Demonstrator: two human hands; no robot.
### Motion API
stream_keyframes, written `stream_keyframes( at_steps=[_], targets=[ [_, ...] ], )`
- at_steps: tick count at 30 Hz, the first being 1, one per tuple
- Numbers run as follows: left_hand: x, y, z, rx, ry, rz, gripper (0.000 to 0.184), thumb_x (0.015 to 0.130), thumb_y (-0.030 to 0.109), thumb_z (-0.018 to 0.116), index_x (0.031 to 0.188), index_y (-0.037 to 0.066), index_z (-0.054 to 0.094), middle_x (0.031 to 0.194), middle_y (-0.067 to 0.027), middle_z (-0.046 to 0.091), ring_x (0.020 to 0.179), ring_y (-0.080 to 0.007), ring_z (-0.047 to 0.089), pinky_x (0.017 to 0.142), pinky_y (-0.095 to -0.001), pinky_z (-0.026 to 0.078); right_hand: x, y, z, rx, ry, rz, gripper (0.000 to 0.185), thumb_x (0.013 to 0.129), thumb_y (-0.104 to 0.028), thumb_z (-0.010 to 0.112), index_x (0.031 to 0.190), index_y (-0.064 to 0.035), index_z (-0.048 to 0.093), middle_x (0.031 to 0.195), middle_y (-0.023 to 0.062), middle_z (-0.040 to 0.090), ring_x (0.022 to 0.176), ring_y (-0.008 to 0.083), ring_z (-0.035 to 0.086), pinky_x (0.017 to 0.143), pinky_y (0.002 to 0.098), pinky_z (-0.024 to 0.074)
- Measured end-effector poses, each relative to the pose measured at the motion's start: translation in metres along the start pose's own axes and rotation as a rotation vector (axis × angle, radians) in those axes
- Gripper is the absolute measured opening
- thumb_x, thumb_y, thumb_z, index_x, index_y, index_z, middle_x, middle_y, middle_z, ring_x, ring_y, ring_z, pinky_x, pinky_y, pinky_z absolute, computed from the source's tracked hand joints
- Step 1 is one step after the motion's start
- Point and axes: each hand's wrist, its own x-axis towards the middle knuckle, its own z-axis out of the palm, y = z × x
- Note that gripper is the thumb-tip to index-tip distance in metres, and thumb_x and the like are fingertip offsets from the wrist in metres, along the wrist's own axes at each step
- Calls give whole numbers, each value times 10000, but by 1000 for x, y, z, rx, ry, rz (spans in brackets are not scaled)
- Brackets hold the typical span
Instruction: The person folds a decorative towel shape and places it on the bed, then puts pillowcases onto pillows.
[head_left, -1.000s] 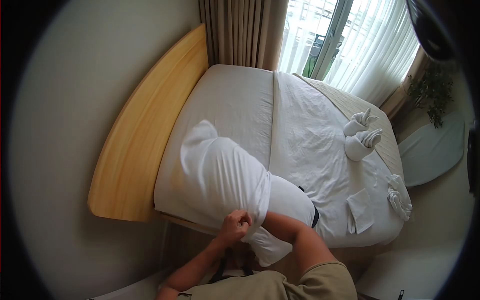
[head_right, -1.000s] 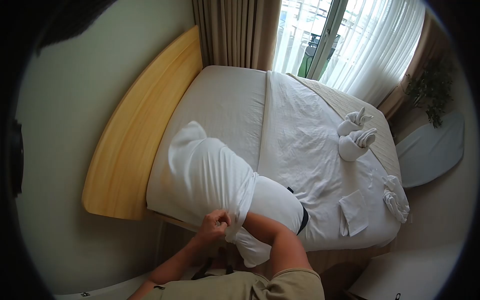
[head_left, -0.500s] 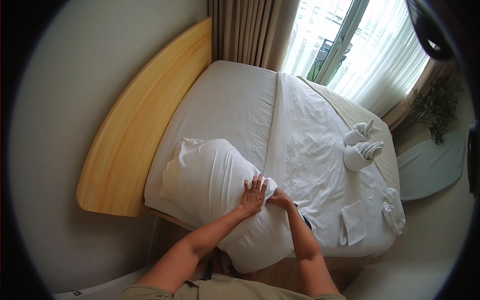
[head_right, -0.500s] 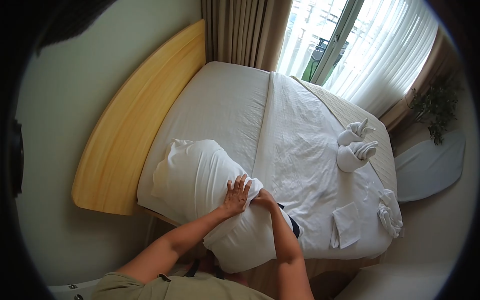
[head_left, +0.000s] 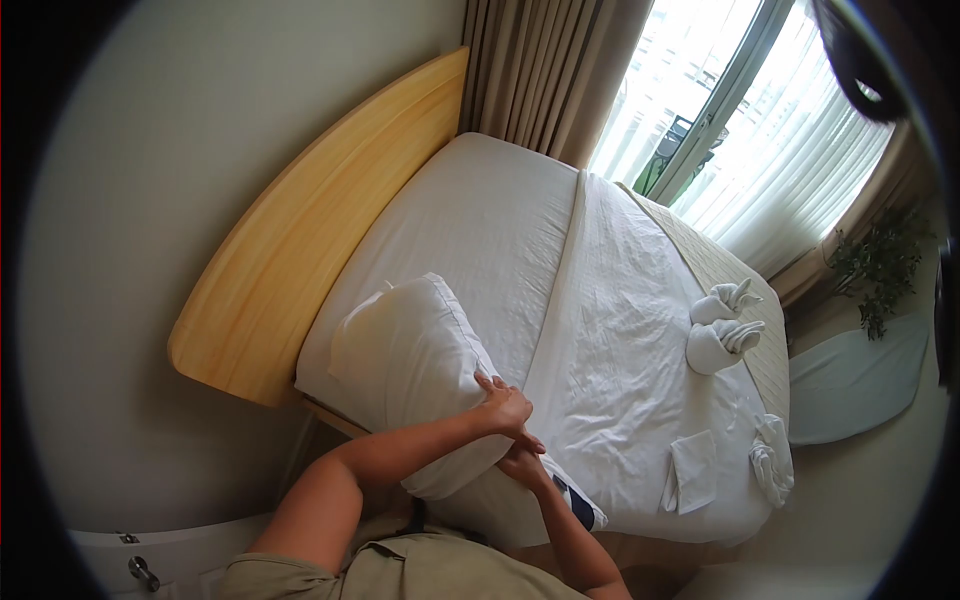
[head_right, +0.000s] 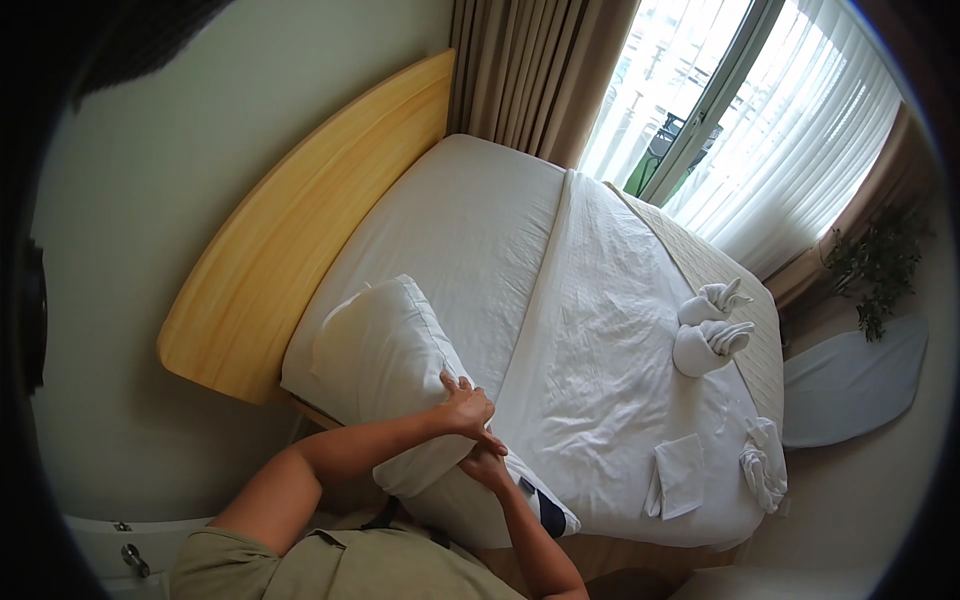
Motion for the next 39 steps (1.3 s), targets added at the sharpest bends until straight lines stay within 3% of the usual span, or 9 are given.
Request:
stream_keyframes(
  at_steps=[7,10,16,21,24,29,31,32,39],
  targets=[
    [5,19,-1,168,-144,-153,353,776,164,639,1124,108,639,1188,-151,575,1076,-454,513,726,-776,364,-6,-49,2,170,-158,108,589,707,-264,705,1191,-5,491,1287,191,464,1208,337,418,1019,383,323],
    [12,15,4,316,-259,-115,354,765,153,640,1116,102,642,1136,-133,609,1048,-450,533,637,-719,448,-11,-61,20,113,86,-232,590,691,-234,699,1198,-14,493,1301,185,443,1231,353,382,1019,413,298],
    [18,4,49,736,129,-467,320,791,200,572,1058,41,648,1022,-204,595,847,-402,572,552,-592,523,-20,-62,47,-253,287,-425,628,643,-191,693,1213,-52,470,1214,189,469,1129,343,444,935,412,307],
    [-18,-14,41,783,10,-481,274,731,139,632,982,35,670,1005,-184,616,806,-391,571,503,-551,534,-23,-82,61,-303,207,-393,540,667,-157,659,1153,-8,474,1189,225,446,1032,390,490,843,451,376],
    [-35,-50,36,219,76,-240,259,694,129,675,939,48,691,961,-122,671,820,-314,653,563,-482,550,-25,-105,66,-207,150,-283,516,706,-130,620,1154,49,435,1182,280,416,988,434,506,781,494,443],
    [-54,-72,34,-372,300,-500,197,680,117,599,816,7,689,810,-185,663,763,-303,666,647,-368,518,11,-84,63,-137,57,-312,474,763,-156,624,1152,28,427,1224,244,412,1040,400,517,812,445,462],
    [-18,-102,72,-477,492,176,169,658,150,613,738,31,701,895,-186,666,735,-328,650,646,-399,514,44,-72,55,169,-105,-423,467,794,-182,617,1168,23,427,1237,184,459,1053,317,536,859,414,449],
    [-43,-69,42,-501,443,31,176,655,166,595,694,23,689,879,-196,659,723,-341,641,642,-400,509,58,-38,74,58,199,-611,442,885,-290,544,1195,13,457,1147,122,532,959,249,540,858,377,440],
    [-142,61,-36,-792,438,-72,290,687,157,491,856,-27,638,841,-224,631,813,-339,603,780,-385,456,69,-69,-3,41,57,-314,459,896,-319,520,1208,11,453,1149,126,541,966,247,543,870,383,438]
  ],
)
